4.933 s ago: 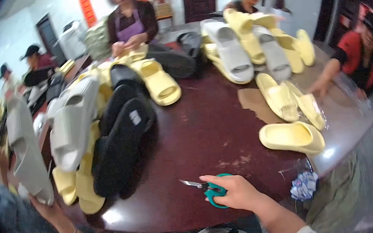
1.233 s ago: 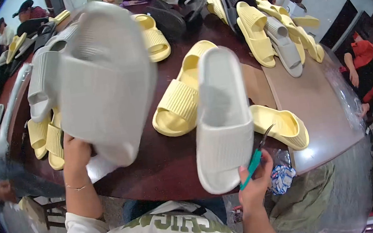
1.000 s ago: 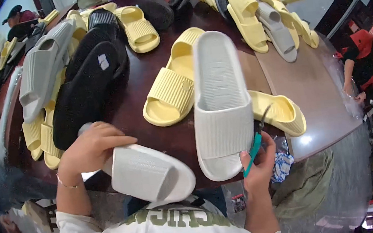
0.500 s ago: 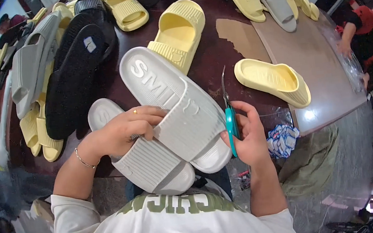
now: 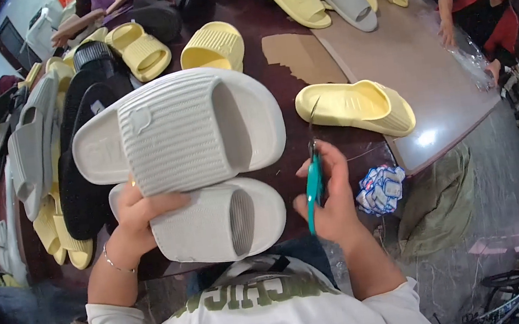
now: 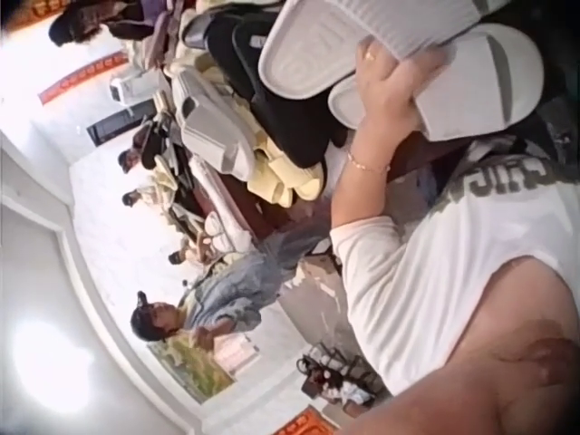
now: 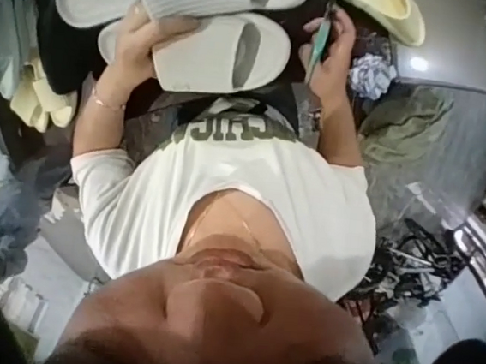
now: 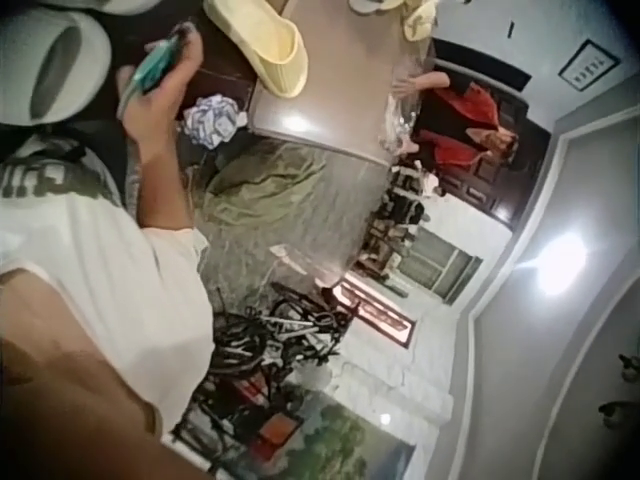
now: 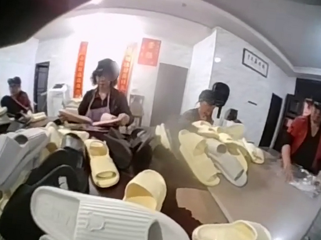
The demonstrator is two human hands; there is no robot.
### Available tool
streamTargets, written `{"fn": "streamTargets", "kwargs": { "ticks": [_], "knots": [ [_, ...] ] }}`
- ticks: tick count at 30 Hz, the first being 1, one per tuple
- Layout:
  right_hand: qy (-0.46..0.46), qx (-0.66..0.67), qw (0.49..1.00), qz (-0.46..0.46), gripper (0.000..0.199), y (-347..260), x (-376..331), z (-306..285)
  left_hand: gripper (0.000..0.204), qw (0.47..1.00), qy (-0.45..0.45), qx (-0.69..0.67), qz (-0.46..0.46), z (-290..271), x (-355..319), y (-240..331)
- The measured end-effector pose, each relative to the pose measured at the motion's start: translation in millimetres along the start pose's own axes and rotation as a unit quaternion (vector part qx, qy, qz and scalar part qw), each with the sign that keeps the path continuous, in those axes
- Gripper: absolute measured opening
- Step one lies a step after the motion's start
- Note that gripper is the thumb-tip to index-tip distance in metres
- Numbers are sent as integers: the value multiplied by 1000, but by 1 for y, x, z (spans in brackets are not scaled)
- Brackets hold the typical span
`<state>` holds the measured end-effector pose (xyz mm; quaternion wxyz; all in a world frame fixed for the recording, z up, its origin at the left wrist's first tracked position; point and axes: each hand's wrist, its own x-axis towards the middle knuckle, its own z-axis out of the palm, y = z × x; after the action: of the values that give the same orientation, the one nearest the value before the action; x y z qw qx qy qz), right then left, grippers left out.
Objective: Trim excess material from manufactured slippers using scissors.
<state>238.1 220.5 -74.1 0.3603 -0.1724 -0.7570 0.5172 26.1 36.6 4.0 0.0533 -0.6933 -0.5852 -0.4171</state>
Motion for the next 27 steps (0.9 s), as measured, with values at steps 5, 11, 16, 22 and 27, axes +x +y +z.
{"fn": "streamTargets", "kwargs": {
  "ticks": [5, 11, 16, 22, 27],
  "knots": [
    [-31, 21, 998, 40, 82, -17, -9, -3, 28, 999, 28, 3, 14, -3, -14, -5],
    [-72, 59, 994, 58, 72, -22, -7, 7, 38, 954, 251, 12, -162, -25, -48, -29],
    [-110, 94, 987, 69, 65, -28, -6, 32, 39, 932, 281, -68, -221, -62, -68, -33],
    [-133, 164, 972, 99, 58, -32, 3, 75, 42, 874, 310, -243, -285, -17, -25, -42],
    [-152, 121, 974, 116, 54, -32, 20, 98, 44, 801, 329, -384, -319, -10, -42, -39]
  ]
}}
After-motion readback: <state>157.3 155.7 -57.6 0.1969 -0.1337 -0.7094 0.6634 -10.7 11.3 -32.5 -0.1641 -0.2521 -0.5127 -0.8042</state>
